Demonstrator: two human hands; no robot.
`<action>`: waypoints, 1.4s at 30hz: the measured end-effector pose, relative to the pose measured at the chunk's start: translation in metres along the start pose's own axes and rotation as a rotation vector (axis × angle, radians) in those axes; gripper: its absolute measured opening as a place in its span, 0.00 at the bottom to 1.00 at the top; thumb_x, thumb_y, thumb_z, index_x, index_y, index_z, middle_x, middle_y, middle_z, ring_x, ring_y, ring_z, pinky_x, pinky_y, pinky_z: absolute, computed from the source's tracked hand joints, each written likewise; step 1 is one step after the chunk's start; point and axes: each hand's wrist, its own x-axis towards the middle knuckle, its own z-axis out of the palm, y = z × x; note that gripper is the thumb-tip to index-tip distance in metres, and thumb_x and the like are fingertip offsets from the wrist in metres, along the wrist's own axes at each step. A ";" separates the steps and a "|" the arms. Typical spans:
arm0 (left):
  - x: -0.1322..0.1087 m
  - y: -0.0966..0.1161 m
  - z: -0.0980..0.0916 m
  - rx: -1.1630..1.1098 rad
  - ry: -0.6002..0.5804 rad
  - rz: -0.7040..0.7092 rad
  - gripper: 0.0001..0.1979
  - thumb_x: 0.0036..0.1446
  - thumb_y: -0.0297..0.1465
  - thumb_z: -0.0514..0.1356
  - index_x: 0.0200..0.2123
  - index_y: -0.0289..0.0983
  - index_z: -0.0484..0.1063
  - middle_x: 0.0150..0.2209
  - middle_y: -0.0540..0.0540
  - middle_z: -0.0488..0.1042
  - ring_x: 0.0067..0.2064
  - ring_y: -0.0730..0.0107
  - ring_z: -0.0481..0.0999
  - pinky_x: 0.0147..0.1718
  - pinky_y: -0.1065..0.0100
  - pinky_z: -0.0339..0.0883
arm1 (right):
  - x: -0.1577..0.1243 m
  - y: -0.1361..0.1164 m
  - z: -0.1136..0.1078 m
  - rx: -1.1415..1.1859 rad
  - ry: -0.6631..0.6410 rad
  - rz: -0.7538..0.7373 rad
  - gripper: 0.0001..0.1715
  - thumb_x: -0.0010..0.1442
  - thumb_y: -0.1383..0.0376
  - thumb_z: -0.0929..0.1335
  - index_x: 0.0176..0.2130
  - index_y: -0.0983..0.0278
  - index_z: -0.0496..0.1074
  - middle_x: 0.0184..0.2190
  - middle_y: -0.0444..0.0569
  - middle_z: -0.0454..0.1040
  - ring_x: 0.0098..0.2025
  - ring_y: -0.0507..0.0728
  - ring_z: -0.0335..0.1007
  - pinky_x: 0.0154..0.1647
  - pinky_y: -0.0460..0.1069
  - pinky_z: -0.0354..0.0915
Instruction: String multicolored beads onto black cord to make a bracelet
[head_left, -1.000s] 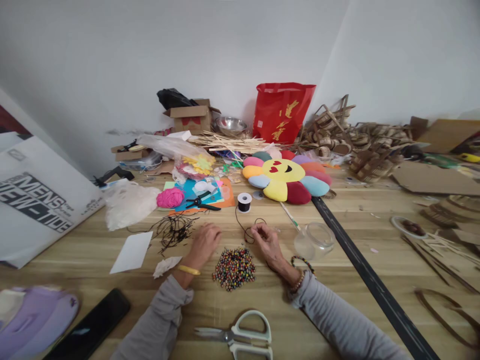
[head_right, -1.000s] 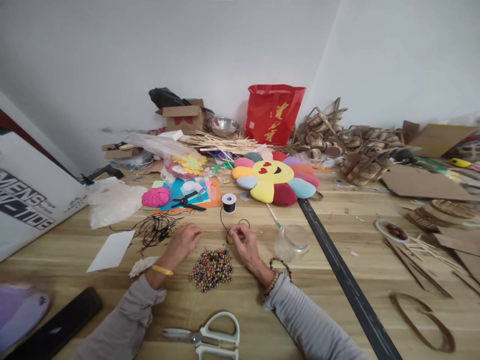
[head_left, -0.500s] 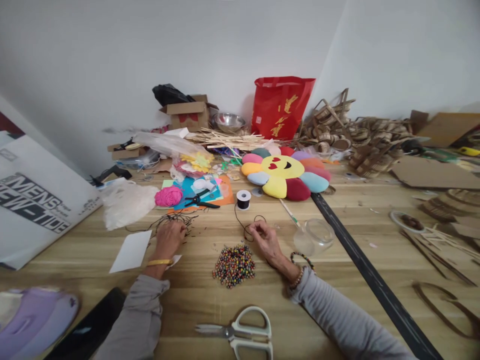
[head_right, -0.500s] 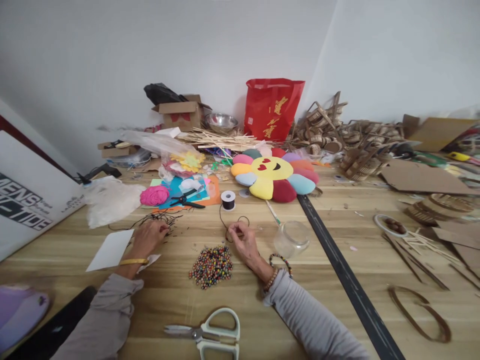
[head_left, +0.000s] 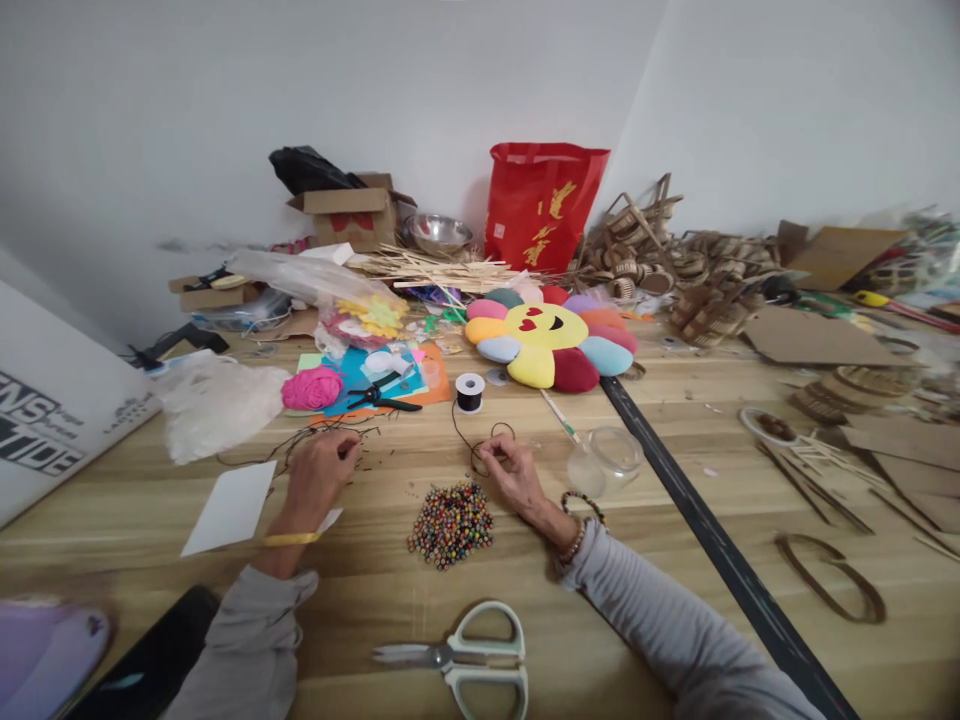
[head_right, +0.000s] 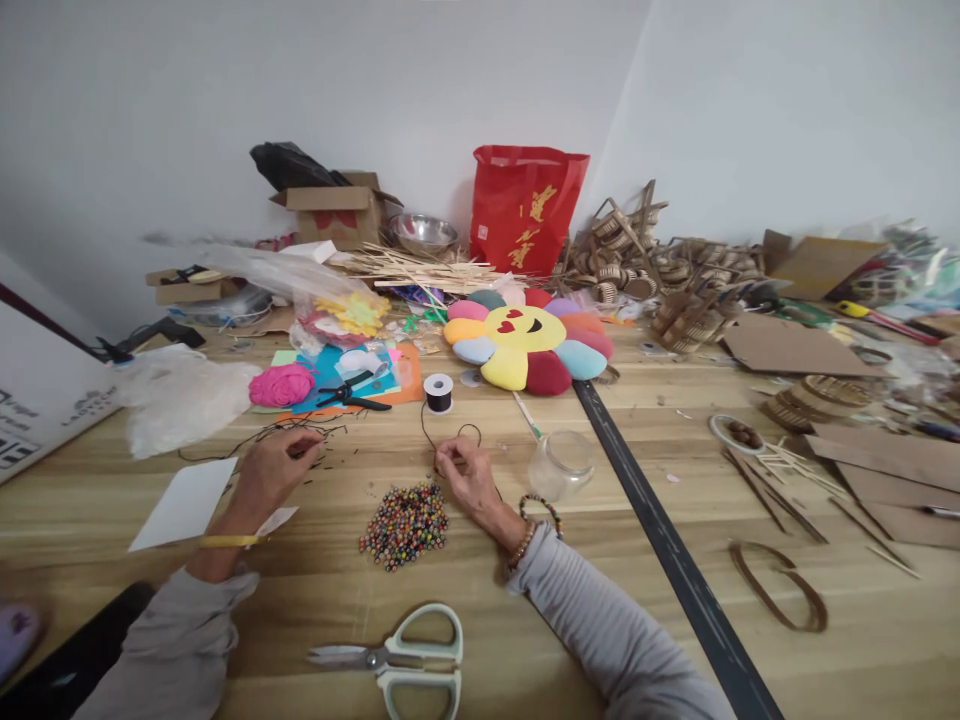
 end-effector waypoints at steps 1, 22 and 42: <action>-0.003 0.006 0.000 -0.143 -0.002 -0.012 0.09 0.49 0.33 0.57 0.28 0.37 0.76 0.31 0.42 0.80 0.33 0.59 0.77 0.36 0.63 0.68 | 0.000 0.000 0.000 -0.021 -0.006 -0.034 0.09 0.62 0.63 0.64 0.31 0.64 0.68 0.28 0.46 0.70 0.31 0.52 0.67 0.33 0.47 0.66; -0.061 0.066 0.048 -1.249 -0.401 -0.334 0.10 0.36 0.32 0.71 0.24 0.34 0.77 0.25 0.47 0.80 0.30 0.67 0.77 0.34 0.68 0.69 | -0.019 -0.017 0.006 -0.310 -0.205 -0.470 0.07 0.65 0.71 0.60 0.36 0.64 0.65 0.29 0.50 0.68 0.33 0.56 0.63 0.32 0.50 0.63; -0.061 0.064 0.057 -1.234 -0.411 -0.361 0.08 0.38 0.32 0.69 0.24 0.35 0.77 0.26 0.46 0.80 0.31 0.66 0.77 0.35 0.69 0.71 | -0.016 -0.017 0.003 -0.194 -0.144 -0.373 0.07 0.64 0.72 0.61 0.40 0.62 0.65 0.33 0.50 0.68 0.37 0.56 0.65 0.38 0.52 0.66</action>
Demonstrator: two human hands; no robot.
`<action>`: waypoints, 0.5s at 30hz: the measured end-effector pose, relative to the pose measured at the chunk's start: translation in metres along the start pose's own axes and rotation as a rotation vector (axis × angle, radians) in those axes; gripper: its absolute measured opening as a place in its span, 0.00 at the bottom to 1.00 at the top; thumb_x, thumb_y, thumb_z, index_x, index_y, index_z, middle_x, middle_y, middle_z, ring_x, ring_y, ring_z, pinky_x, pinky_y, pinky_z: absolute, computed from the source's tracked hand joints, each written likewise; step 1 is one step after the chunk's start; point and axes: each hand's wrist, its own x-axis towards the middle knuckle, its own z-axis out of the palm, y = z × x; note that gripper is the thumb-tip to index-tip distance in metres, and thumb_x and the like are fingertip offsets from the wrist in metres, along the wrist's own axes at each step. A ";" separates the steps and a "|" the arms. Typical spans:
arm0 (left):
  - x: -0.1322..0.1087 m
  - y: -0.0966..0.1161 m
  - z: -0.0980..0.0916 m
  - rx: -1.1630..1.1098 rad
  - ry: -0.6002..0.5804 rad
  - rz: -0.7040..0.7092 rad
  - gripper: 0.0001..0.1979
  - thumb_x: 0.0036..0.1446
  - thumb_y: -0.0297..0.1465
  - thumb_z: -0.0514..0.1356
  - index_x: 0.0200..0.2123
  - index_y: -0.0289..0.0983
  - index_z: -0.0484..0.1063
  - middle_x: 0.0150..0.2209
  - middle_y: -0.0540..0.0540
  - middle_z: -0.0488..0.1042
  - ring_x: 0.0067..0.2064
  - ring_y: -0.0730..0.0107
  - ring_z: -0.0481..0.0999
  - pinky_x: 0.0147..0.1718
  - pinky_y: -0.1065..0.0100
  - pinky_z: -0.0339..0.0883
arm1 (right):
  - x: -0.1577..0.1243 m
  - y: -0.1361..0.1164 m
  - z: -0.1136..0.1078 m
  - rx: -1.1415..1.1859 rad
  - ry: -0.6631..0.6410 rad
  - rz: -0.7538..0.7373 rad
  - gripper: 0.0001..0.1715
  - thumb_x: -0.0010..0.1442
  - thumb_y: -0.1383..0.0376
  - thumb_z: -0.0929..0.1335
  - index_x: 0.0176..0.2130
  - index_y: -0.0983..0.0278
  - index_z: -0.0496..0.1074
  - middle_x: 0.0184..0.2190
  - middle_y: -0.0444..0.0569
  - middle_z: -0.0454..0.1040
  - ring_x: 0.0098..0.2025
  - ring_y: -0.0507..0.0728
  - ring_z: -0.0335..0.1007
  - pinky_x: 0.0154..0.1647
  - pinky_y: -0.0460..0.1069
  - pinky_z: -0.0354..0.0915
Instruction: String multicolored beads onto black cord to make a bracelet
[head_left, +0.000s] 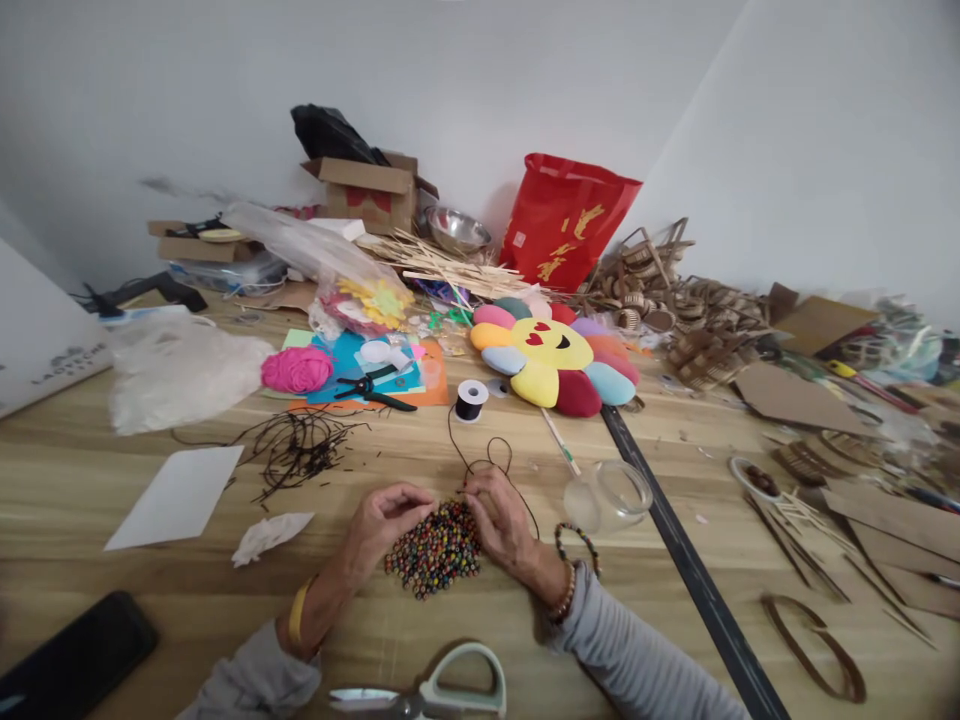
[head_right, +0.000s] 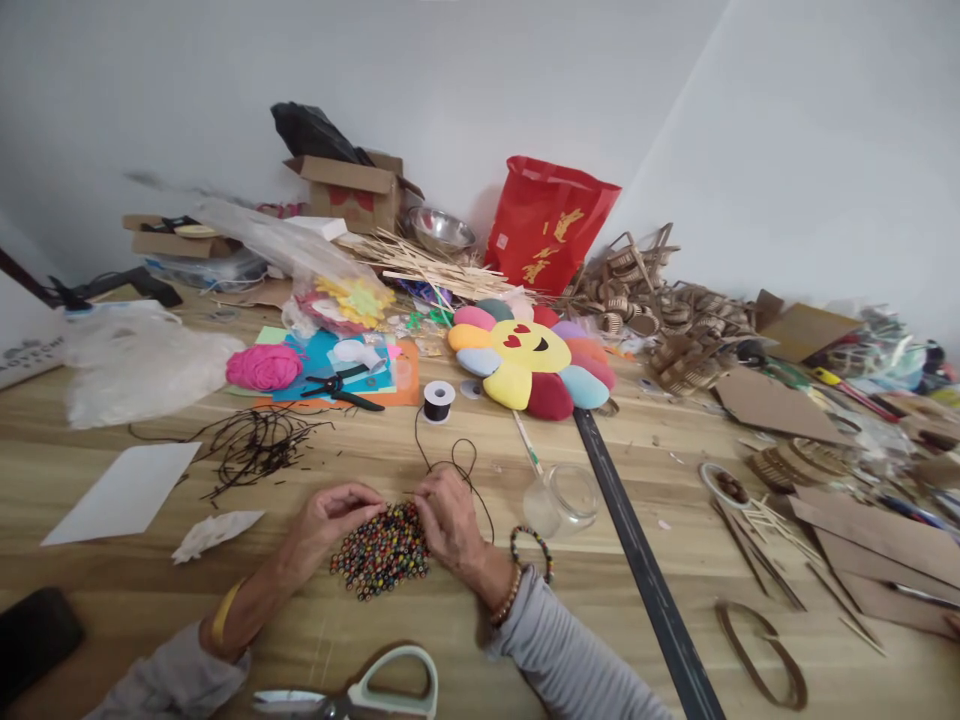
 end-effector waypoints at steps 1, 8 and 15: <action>0.000 0.000 0.000 -0.003 -0.001 0.000 0.09 0.38 0.32 0.69 0.24 0.35 0.77 0.26 0.46 0.80 0.31 0.66 0.77 0.35 0.69 0.71 | 0.000 -0.001 0.000 -0.016 -0.024 -0.023 0.07 0.64 0.72 0.61 0.40 0.63 0.66 0.33 0.50 0.68 0.38 0.56 0.65 0.38 0.52 0.66; 0.000 0.002 0.001 0.008 -0.025 0.019 0.08 0.37 0.32 0.70 0.23 0.35 0.77 0.25 0.46 0.80 0.30 0.66 0.77 0.34 0.69 0.71 | 0.000 -0.007 0.002 -0.098 -0.110 -0.118 0.07 0.66 0.70 0.61 0.39 0.64 0.68 0.32 0.51 0.69 0.38 0.57 0.65 0.38 0.52 0.65; -0.001 0.000 0.001 0.036 -0.062 0.021 0.08 0.37 0.32 0.70 0.24 0.35 0.78 0.25 0.46 0.80 0.29 0.66 0.76 0.33 0.68 0.71 | 0.000 -0.005 0.002 -0.140 -0.127 -0.183 0.06 0.65 0.70 0.62 0.40 0.64 0.68 0.33 0.51 0.70 0.36 0.56 0.64 0.37 0.52 0.64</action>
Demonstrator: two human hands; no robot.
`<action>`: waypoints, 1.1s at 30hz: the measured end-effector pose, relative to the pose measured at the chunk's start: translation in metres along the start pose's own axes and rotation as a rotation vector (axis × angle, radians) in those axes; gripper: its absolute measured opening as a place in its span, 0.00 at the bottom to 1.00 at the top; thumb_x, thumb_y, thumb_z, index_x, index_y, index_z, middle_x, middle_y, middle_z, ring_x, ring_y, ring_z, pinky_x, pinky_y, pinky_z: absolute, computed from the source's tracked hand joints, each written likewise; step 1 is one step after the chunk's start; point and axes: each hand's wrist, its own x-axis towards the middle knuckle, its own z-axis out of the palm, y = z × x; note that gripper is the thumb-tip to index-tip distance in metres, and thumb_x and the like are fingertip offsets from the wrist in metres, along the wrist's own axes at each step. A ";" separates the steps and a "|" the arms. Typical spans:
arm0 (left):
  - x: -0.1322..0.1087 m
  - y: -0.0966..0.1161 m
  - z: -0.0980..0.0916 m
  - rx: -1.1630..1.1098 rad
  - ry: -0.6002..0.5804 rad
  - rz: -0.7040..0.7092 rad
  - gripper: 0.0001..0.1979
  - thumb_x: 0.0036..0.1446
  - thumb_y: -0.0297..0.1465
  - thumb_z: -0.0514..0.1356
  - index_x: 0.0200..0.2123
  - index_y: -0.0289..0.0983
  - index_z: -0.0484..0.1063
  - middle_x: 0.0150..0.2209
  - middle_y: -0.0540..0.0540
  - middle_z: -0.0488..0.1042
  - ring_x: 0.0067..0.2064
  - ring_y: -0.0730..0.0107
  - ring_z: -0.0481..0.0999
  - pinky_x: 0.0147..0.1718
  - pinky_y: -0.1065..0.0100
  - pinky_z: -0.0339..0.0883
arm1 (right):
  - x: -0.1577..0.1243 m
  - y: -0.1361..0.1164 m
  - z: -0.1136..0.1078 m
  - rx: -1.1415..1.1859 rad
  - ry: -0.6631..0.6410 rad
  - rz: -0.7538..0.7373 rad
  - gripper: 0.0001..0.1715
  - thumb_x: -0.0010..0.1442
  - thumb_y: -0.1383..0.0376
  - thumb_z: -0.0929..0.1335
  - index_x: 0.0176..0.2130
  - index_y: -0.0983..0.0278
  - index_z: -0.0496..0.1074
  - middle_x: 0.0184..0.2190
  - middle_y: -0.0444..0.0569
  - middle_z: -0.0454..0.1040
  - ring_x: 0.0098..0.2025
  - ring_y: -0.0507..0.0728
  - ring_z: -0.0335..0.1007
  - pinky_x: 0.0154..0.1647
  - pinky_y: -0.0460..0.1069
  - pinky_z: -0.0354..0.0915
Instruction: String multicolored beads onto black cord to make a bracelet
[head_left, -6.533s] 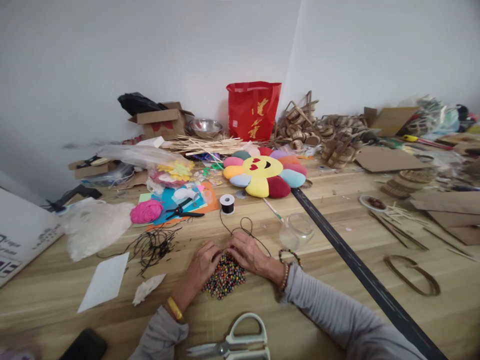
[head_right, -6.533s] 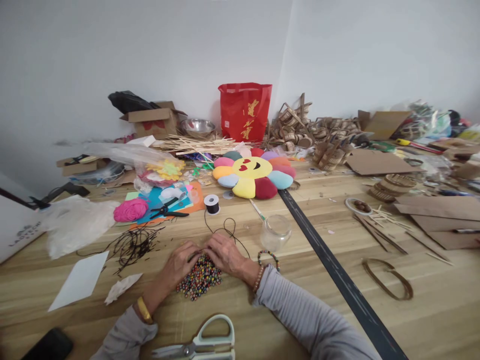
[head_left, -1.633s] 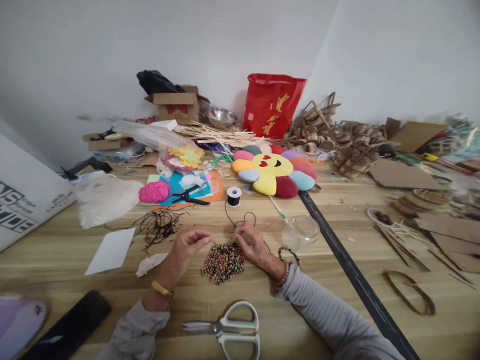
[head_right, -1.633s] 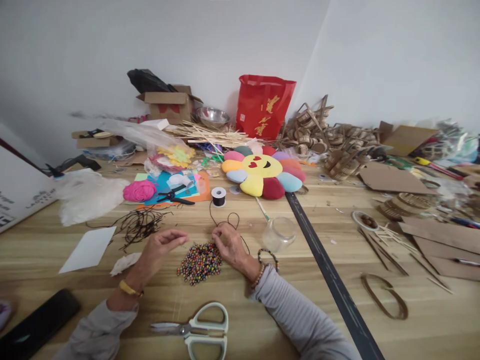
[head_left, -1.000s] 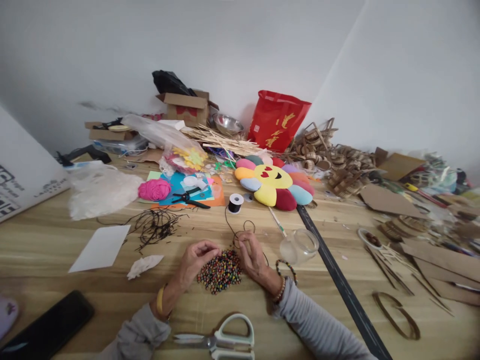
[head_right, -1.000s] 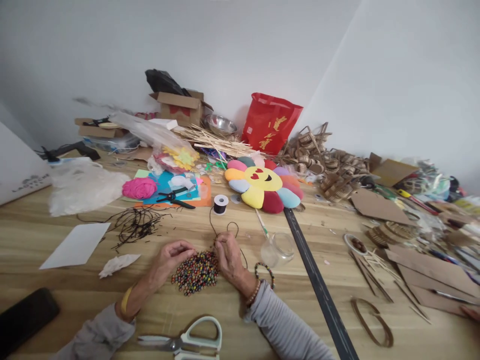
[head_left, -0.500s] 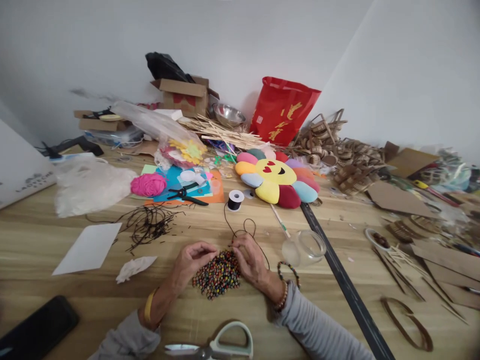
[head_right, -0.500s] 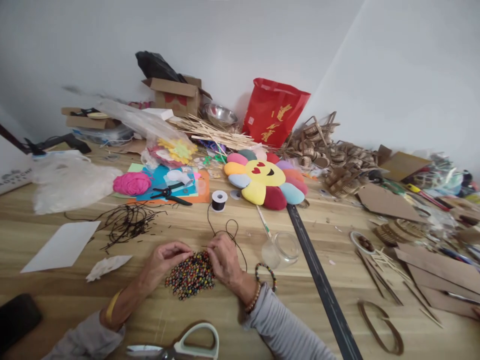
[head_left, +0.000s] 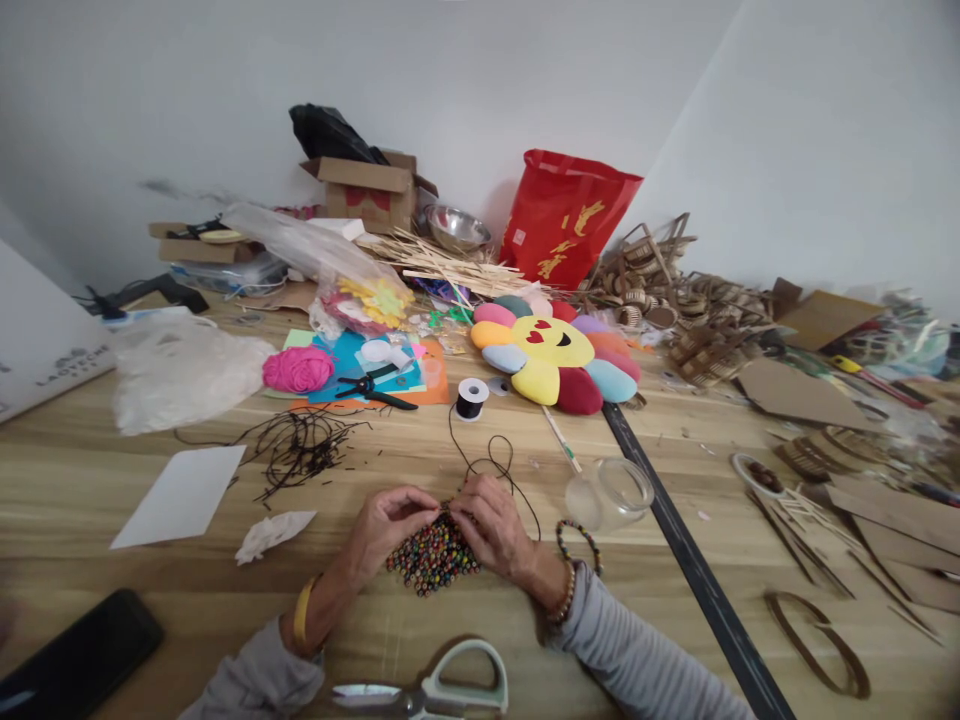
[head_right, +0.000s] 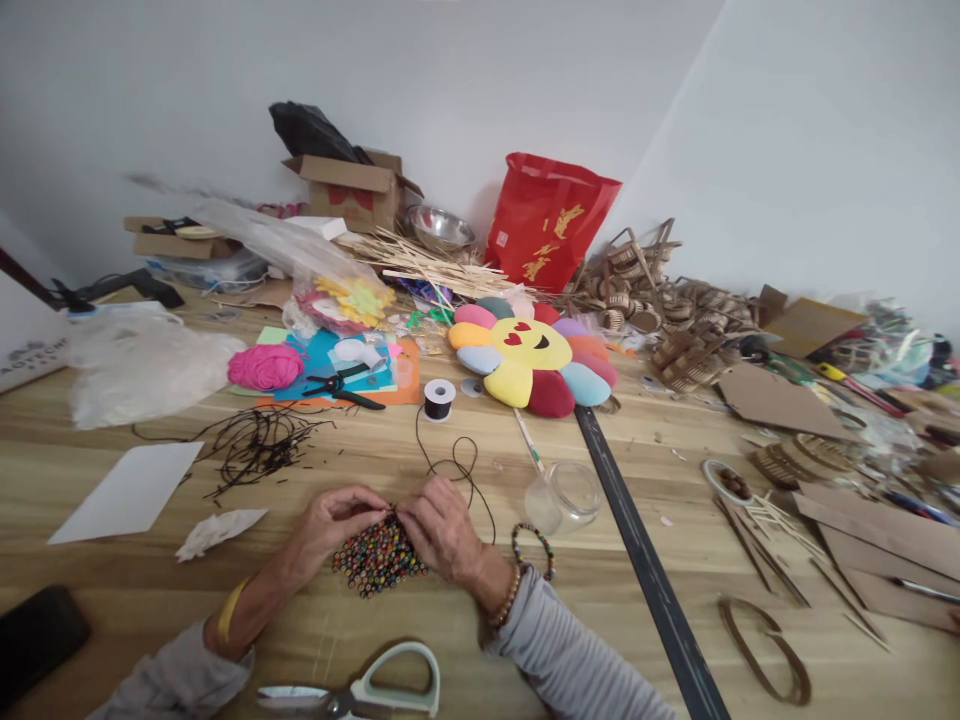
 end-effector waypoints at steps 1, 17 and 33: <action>0.000 -0.001 0.000 -0.002 -0.004 0.001 0.08 0.37 0.32 0.70 0.24 0.35 0.78 0.25 0.46 0.80 0.29 0.66 0.76 0.33 0.68 0.71 | 0.000 0.000 0.000 -0.004 -0.003 -0.006 0.06 0.65 0.70 0.62 0.40 0.64 0.68 0.32 0.51 0.70 0.36 0.56 0.64 0.37 0.52 0.63; -0.001 -0.003 0.000 0.018 -0.010 0.045 0.09 0.39 0.33 0.69 0.24 0.35 0.77 0.25 0.46 0.79 0.28 0.67 0.76 0.30 0.69 0.70 | -0.002 0.001 0.001 -0.018 -0.040 -0.028 0.06 0.65 0.70 0.62 0.41 0.63 0.68 0.31 0.50 0.70 0.35 0.56 0.64 0.36 0.52 0.63; -0.001 -0.006 -0.001 0.013 -0.005 0.048 0.08 0.39 0.32 0.70 0.24 0.35 0.77 0.25 0.47 0.79 0.28 0.68 0.75 0.30 0.70 0.70 | -0.004 0.002 0.002 -0.029 -0.041 -0.032 0.06 0.64 0.71 0.63 0.41 0.64 0.68 0.31 0.50 0.70 0.35 0.57 0.64 0.37 0.52 0.63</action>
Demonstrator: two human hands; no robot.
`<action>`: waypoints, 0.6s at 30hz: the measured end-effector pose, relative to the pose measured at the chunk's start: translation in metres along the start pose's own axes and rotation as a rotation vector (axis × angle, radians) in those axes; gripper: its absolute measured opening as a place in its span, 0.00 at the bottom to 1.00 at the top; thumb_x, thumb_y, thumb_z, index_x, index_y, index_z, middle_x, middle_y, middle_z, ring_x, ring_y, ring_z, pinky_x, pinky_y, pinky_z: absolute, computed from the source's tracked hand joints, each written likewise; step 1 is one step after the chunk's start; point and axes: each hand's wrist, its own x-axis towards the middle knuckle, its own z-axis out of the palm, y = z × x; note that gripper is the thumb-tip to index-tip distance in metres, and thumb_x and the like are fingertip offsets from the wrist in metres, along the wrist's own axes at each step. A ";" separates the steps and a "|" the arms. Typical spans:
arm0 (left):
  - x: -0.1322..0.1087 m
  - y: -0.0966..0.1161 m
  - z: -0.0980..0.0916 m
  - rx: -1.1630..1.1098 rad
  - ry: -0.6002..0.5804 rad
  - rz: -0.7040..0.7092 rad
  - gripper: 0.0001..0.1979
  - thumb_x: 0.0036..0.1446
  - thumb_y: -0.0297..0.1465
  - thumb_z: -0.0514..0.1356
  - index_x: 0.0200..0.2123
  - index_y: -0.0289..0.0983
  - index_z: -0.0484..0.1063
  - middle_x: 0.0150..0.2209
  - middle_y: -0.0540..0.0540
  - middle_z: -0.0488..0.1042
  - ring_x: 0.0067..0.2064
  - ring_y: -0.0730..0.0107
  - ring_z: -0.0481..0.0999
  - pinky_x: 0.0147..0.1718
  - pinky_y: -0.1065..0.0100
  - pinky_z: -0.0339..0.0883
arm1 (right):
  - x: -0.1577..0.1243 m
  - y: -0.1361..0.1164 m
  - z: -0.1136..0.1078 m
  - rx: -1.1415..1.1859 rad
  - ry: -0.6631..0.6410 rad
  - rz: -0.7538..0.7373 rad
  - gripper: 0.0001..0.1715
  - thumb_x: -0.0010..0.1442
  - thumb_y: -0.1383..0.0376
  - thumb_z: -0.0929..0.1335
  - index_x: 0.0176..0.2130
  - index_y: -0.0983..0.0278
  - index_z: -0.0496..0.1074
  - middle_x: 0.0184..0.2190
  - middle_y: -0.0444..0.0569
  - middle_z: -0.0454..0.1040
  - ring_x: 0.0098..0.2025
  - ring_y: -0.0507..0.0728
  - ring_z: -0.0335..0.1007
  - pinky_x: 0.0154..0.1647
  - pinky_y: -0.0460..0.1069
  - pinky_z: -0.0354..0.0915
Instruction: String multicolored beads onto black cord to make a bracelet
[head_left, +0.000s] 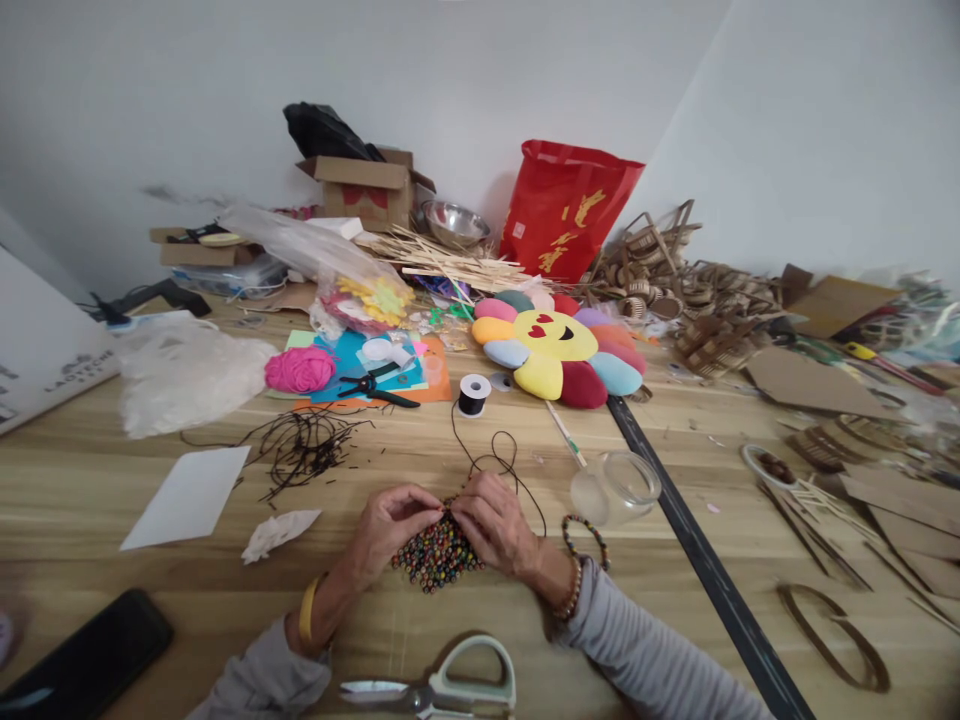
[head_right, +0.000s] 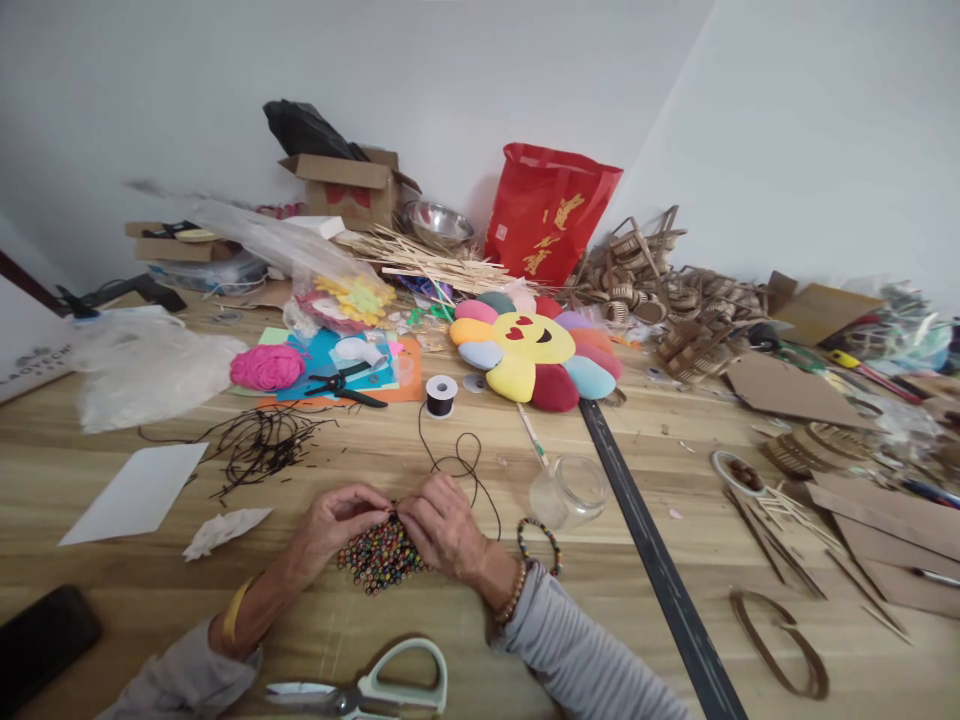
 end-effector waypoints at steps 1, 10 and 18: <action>0.000 0.000 0.000 0.003 0.001 0.005 0.08 0.39 0.32 0.69 0.24 0.35 0.77 0.25 0.47 0.79 0.28 0.68 0.75 0.30 0.70 0.70 | 0.000 0.000 0.000 -0.002 0.000 0.001 0.06 0.64 0.71 0.63 0.40 0.64 0.68 0.31 0.50 0.70 0.36 0.57 0.64 0.38 0.52 0.63; 0.001 -0.003 0.000 0.009 0.004 0.018 0.07 0.39 0.32 0.69 0.24 0.35 0.77 0.24 0.47 0.78 0.27 0.69 0.74 0.29 0.71 0.69 | 0.001 -0.001 0.000 -0.007 -0.007 -0.001 0.06 0.64 0.70 0.63 0.40 0.64 0.68 0.31 0.51 0.71 0.36 0.57 0.65 0.38 0.53 0.63; -0.001 0.003 0.003 0.000 -0.008 -0.002 0.08 0.38 0.31 0.70 0.24 0.35 0.77 0.23 0.48 0.77 0.27 0.70 0.73 0.29 0.71 0.68 | 0.002 -0.001 0.000 0.008 -0.023 -0.032 0.06 0.64 0.70 0.63 0.41 0.64 0.69 0.31 0.51 0.72 0.35 0.56 0.64 0.36 0.52 0.63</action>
